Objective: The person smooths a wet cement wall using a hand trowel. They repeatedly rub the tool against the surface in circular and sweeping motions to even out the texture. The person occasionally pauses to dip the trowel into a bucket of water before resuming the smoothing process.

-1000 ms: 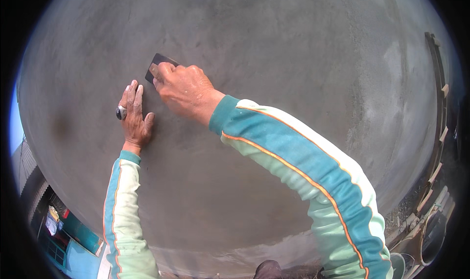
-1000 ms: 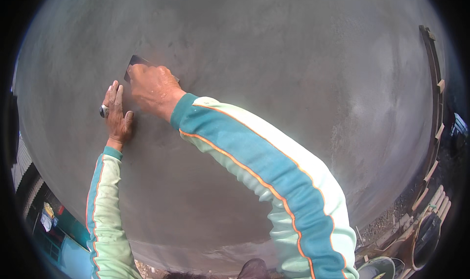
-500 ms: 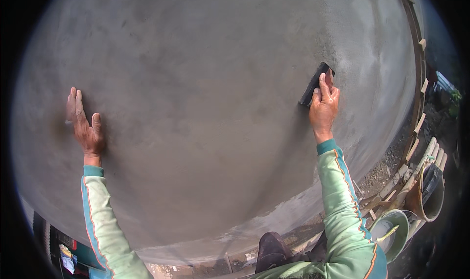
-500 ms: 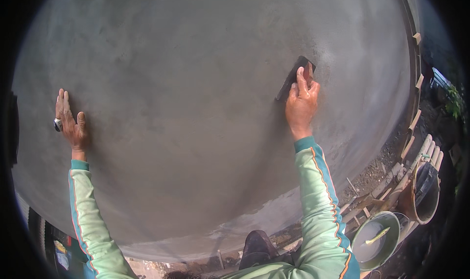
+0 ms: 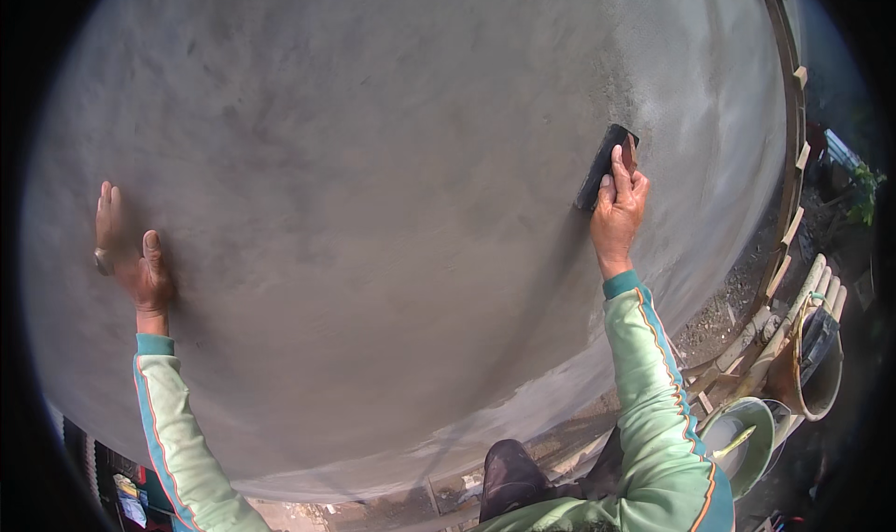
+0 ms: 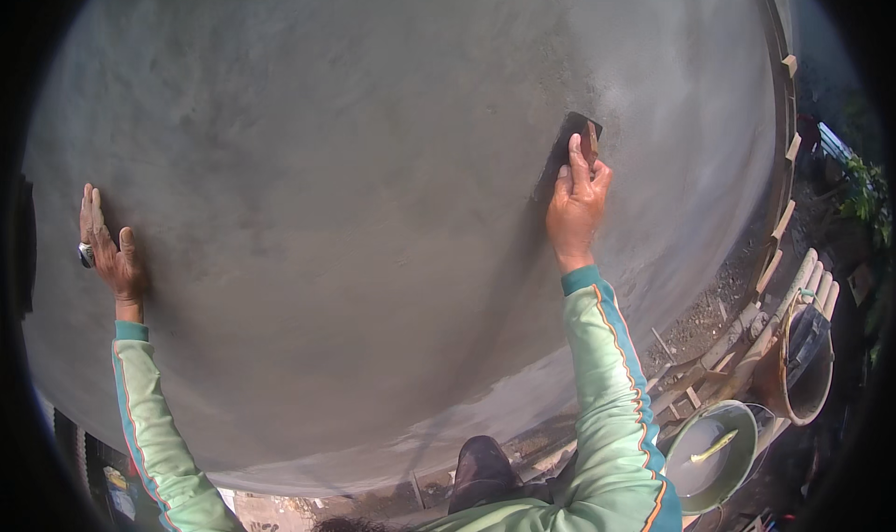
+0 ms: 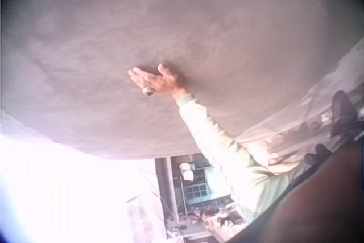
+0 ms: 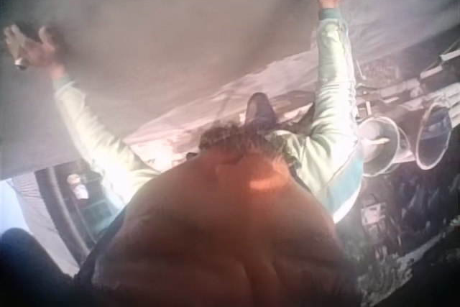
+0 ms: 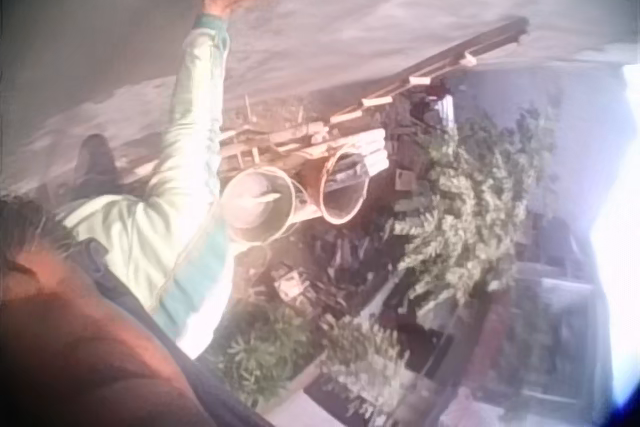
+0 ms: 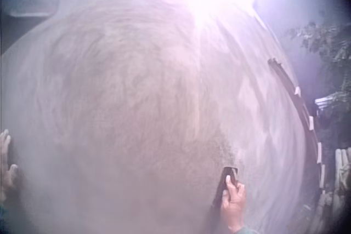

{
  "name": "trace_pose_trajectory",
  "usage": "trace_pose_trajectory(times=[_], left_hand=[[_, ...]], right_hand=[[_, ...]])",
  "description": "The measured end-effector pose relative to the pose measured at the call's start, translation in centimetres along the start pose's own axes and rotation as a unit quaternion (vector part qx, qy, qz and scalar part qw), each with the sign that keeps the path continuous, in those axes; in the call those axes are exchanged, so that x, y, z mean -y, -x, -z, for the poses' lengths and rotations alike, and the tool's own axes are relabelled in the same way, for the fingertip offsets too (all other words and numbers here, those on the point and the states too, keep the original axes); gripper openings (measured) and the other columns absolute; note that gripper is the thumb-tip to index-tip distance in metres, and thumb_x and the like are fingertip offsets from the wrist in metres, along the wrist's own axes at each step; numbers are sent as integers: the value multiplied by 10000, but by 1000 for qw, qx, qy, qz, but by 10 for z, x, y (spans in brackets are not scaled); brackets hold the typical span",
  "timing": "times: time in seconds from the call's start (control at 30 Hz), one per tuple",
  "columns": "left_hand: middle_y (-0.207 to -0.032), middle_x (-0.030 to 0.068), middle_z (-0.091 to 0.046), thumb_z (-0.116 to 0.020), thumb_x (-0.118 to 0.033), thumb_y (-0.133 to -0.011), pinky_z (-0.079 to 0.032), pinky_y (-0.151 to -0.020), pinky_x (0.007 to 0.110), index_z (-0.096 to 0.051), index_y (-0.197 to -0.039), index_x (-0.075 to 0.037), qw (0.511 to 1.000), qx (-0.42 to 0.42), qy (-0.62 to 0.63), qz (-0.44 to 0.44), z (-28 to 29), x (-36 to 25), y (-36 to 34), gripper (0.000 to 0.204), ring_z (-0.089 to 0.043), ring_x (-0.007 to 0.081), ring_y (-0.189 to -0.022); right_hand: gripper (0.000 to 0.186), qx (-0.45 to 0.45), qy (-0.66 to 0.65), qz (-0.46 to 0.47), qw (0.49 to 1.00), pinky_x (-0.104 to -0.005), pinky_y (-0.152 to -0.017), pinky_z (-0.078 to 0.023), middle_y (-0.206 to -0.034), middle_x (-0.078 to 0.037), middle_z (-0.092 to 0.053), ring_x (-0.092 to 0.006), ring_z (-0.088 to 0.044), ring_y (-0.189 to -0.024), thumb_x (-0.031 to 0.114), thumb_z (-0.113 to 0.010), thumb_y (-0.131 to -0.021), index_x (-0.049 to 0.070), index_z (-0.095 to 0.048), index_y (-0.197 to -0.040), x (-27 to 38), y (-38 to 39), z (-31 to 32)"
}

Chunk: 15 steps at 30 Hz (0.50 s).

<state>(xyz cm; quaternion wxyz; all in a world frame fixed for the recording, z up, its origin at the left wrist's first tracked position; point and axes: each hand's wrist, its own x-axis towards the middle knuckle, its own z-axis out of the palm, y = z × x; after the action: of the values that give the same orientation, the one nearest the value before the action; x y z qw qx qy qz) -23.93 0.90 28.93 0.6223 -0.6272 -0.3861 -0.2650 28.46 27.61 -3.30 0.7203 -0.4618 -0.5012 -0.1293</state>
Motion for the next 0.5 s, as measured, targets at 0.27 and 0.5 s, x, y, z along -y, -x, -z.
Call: trace_pose_trajectory(times=[0.27, 0.5], left_hand=[[-1647, 157, -472, -456, -498, -1101, -329, -1264, 491, -488, -1579, -23, 998, -6, -60, -22, -2, -2, 1, 675, -403, 347, -1543], [-1652, 156, -468, -448, -429, -1098, -327, -1266, 484, -466, -1595, -31, 997, 6, -70, -25, 4, 2, 2, 637, -409, 349, -1542]], right_hand=[[544, 11, 107, 93, 990, -369, -800, -650, -1203, -82, -578, -241, -697, -1000, 106, -617, -1039, 348, -596, -1526, 22, -125, -3], [577, 27, 42, 88, 995, -389, -899, -652, -1257, -92, -568, -232, -691, -1050, 59, -594, -1044, 312, -555, -1562, -2, -55, -12]])
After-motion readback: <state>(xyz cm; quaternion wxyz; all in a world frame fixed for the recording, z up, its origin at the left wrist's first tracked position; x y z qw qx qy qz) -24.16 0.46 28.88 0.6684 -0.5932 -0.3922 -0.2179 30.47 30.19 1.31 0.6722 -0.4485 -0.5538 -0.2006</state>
